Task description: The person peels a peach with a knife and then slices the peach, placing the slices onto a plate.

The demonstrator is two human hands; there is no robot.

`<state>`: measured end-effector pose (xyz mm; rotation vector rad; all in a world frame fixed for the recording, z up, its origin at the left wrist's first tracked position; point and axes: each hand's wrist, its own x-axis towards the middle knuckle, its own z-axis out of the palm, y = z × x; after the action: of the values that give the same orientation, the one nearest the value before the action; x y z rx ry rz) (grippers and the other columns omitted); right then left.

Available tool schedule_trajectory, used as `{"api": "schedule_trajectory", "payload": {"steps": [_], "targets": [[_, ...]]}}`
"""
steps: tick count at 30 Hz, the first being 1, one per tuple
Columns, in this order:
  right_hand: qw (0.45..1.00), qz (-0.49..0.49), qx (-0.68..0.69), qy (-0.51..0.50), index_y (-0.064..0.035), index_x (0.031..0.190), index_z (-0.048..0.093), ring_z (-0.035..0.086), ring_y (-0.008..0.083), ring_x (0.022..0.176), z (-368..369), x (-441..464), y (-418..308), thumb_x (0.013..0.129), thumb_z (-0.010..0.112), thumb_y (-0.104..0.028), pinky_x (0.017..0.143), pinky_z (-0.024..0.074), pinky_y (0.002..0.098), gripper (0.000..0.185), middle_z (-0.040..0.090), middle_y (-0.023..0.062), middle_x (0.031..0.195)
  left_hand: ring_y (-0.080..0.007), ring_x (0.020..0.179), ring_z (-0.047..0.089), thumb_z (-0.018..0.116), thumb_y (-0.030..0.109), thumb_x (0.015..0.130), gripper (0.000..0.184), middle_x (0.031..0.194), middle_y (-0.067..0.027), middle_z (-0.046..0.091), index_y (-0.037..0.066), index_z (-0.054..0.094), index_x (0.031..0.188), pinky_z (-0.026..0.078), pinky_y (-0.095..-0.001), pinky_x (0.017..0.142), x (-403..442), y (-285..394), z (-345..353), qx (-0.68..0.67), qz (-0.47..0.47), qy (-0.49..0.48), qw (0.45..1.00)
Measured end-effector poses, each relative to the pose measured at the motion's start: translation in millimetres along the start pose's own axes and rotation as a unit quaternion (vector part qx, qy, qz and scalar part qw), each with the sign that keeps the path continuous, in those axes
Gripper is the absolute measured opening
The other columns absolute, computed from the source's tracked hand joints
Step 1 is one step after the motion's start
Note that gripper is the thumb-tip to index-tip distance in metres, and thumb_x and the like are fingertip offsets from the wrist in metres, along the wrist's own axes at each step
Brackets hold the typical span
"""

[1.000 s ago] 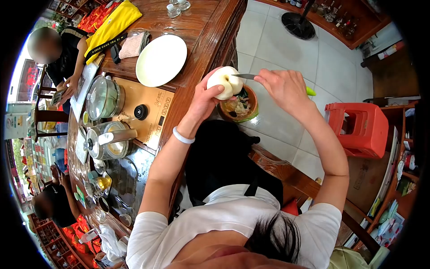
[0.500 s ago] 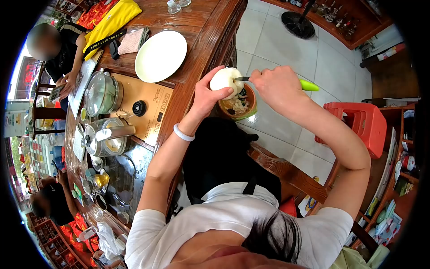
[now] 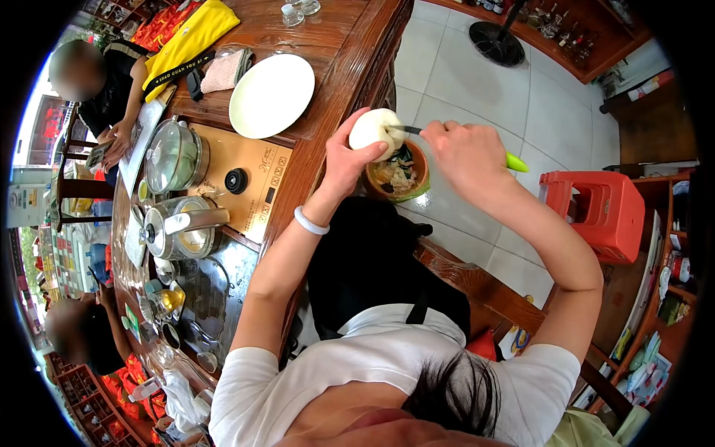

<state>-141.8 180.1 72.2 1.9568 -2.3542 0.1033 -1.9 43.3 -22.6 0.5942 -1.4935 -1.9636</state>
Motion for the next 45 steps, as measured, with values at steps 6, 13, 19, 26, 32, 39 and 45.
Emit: {"api": "schedule_trajectory", "payload": {"steps": [6,13,19,26,32,39,45], "targets": [[1.0,-0.006,-0.016,0.023,-0.0036,0.079,0.058,0.064,0.0252,0.059,-2.2,-0.8,4.8,0.079,0.051,-0.011,0.052,0.05,0.0349,0.01,0.062,0.0111,0.068,-0.0194,0.1,0.055,0.072,0.007,0.068,0.067,0.112,-0.0134,0.055,-0.005,0.042,0.126,0.047,-0.0311,0.086,1.2,1.0,-1.2,-0.016,-0.014,0.001,1.0],[1.0,-0.016,-0.012,0.016,-0.0036,0.079,0.059,0.063,0.0253,0.056,4.7,2.5,8.4,0.085,0.05,-0.019,0.05,0.0494,0.0359,0.019,0.062,0.012,0.064,-0.0192,0.1,0.055,0.072,0.007,0.068,0.065,0.112,-0.0137,0.055,-0.005,0.042,0.125,0.046,-0.0312,0.086,-1.4,0.9,1.0,-0.021,-0.02,-0.006,1.0],[0.999,-0.006,0.033,0.007,-0.0038,0.077,0.06,0.062,0.0288,0.054,2.2,4.9,11.8,0.087,0.049,-0.023,0.049,0.0485,0.0382,0.024,0.06,0.0129,0.057,-0.0203,0.098,0.057,0.071,0.006,0.069,0.064,0.111,-0.0141,0.055,-0.006,0.043,0.124,0.051,-0.0322,0.081,-1.9,4.0,3.0,-0.048,-0.037,-0.018,0.998],[0.999,-0.02,0.036,-0.014,-0.0043,0.074,0.06,0.061,0.0296,0.053,14.9,6.0,4.9,0.089,0.047,-0.024,0.048,0.0475,0.0393,0.028,0.06,0.0136,0.057,-0.0216,0.095,0.058,0.069,0.004,0.071,0.061,0.11,-0.0146,0.055,-0.005,0.042,0.125,0.055,-0.0336,0.075,-3.3,1.2,5.2,-0.068,-0.05,-0.019,0.996],[0.995,0.039,0.095,0.01,-0.004,0.072,0.058,0.06,0.0326,0.053,35.8,5.7,-11.8,0.091,0.045,-0.027,0.049,0.0468,0.0418,0.032,0.059,0.0149,0.057,-0.0212,0.094,0.058,0.067,0.001,0.072,0.059,0.11,-0.0143,0.054,-0.004,0.041,0.125,0.055,-0.0331,0.074,-5.1,-0.4,9.0,-0.087,-0.032,0.032,0.995],[0.903,0.148,0.404,0.01,-0.001,0.068,0.055,0.057,0.0331,0.054,68.5,4.6,-15.0,0.09,0.048,-0.029,0.053,0.0454,0.0388,0.035,0.057,0.0181,0.057,-0.0197,0.095,0.057,0.067,0.002,0.072,0.059,0.108,-0.0133,0.055,-0.003,0.041,0.125,0.052,-0.0317,0.078,-4.0,-7.1,4.3,-0.068,-0.006,0.045,0.997],[0.651,0.249,0.698,-0.165,-0.0023,0.062,0.049,0.047,0.014,0.045,60.0,4.3,-8.4,0.089,0.048,-0.029,0.046,0.039,0.0294,0.038,0.05,0.003,0.052,-0.0169,0.096,0.055,0.069,0.003,0.07,0.061,0.109,-0.0115,0.055,-0.003,0.042,0.125,0.047,-0.0294,0.083,-3.8,-3.8,5.7,0.008,0.041,0.049,0.998]]}}
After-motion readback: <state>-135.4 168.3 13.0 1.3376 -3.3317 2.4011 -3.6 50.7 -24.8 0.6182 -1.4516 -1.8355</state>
